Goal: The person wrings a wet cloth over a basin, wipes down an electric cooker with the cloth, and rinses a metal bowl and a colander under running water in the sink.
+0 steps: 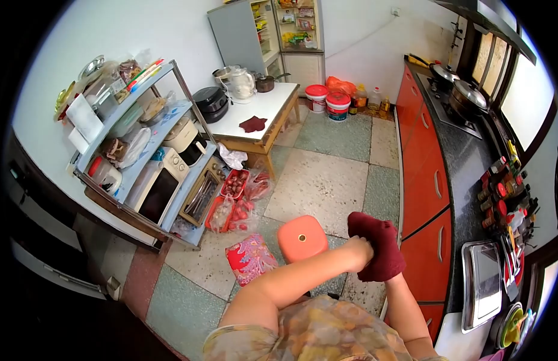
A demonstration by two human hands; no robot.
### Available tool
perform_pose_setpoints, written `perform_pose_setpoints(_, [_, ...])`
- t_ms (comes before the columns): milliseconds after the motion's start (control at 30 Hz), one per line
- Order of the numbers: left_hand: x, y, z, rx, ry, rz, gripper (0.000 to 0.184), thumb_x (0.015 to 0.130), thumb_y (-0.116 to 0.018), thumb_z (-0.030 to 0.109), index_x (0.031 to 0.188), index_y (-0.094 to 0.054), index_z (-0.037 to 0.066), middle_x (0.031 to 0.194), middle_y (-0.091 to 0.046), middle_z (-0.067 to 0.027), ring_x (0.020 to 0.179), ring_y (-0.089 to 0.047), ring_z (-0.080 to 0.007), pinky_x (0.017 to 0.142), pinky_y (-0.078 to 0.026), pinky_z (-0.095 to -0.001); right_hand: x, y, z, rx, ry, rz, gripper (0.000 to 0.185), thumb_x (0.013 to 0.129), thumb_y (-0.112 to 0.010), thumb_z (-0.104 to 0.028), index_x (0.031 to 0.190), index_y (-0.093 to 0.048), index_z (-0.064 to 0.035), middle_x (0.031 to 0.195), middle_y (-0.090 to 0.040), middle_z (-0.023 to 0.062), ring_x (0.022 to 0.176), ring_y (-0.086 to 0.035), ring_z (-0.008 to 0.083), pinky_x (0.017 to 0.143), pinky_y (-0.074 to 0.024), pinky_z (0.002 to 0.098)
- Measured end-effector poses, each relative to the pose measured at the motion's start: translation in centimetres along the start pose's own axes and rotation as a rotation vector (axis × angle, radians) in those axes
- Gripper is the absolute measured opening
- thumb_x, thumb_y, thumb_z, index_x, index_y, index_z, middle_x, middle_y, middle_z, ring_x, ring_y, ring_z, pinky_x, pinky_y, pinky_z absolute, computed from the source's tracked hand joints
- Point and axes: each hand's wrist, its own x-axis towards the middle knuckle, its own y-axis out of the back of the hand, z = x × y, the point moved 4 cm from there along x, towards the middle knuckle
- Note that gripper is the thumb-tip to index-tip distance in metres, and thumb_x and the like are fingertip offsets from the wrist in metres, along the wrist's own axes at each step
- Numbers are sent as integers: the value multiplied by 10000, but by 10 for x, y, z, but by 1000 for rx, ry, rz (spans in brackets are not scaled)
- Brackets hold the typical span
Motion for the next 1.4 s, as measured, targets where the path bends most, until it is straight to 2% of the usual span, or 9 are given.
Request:
perform_pose_setpoints(67, [-5,-2,-5,-112,-23,154,233,721,-540,123,928,-619,51,975,-593,-164,960,-534,-315,824,-432,-367,-12,14,72,242,-47,60,625,520,-717,-166,1111,-542,-62,1056,-578,79,1029,-528,227,903,-362,333])
perform_pose_setpoints(200, [12,-40,-14,-381,-215,560,153,708,-552,147,795,-635,51,960,-601,-179,842,-571,-317,709,-459,-415,4,-17,1,-853,224,-354,462,628,-597,-109,1088,-553,-78,1046,-561,85,960,-528,197,873,-380,317])
perform_pose_setpoints(300, [-12,-14,-17,-306,7,77,146,711,-546,111,809,-624,35,931,-603,-179,844,-565,-331,712,-457,-418,24,-20,-19,-757,200,-434,506,497,-653,-94,994,-559,-73,940,-585,71,869,-552,210,788,-393,315])
perform_pose_setpoints(500, [-59,-41,-55,-753,-113,795,166,822,-540,157,860,-617,15,795,-609,-132,719,-590,-284,664,-477,-349,21,-32,-30,-816,316,-203,234,663,-586,-182,884,-523,-138,898,-552,44,866,-526,207,730,-399,287])
perform_pose_setpoints(700, [-97,-123,-107,-1311,330,777,229,866,-534,200,965,-599,4,888,-639,-113,796,-617,-177,714,-475,-289,29,-28,-14,-255,149,-58,295,684,-597,-297,959,-552,-200,992,-544,28,941,-499,227,743,-412,346])
perform_pose_setpoints(867, [-103,-145,-136,-1509,400,709,315,888,-511,243,1054,-575,-17,972,-624,-75,909,-571,-129,792,-449,-262,60,-73,-33,-1514,245,-354,185,692,-583,-264,848,-529,-180,835,-530,25,830,-527,214,653,-428,333])
perform_pose_setpoints(1000, [-80,-135,-151,-1790,296,641,380,894,-507,260,1141,-498,-29,1088,-562,-92,1029,-513,-146,875,-403,-273,80,-86,-19,-1456,195,-601,245,732,-570,-236,961,-539,-152,897,-557,36,860,-550,207,658,-431,314])
perform_pose_setpoints(1267, [-18,-91,-173,-1832,130,511,447,911,-461,329,1200,-454,-12,1138,-522,-68,1065,-468,-141,913,-362,-287,99,-39,16,-142,-191,-181,367,676,-632,-234,997,-530,-88,953,-574,68,882,-548,238,721,-440,336])
perform_pose_setpoints(1400, [32,-73,-196,-1930,33,469,426,936,-381,341,1129,-516,-15,1152,-535,-85,1071,-486,-156,923,-372,-296,168,-21,-2,-1155,47,-616,419,625,-677,-288,969,-531,-98,924,-568,85,880,-538,261,745,-416,346])
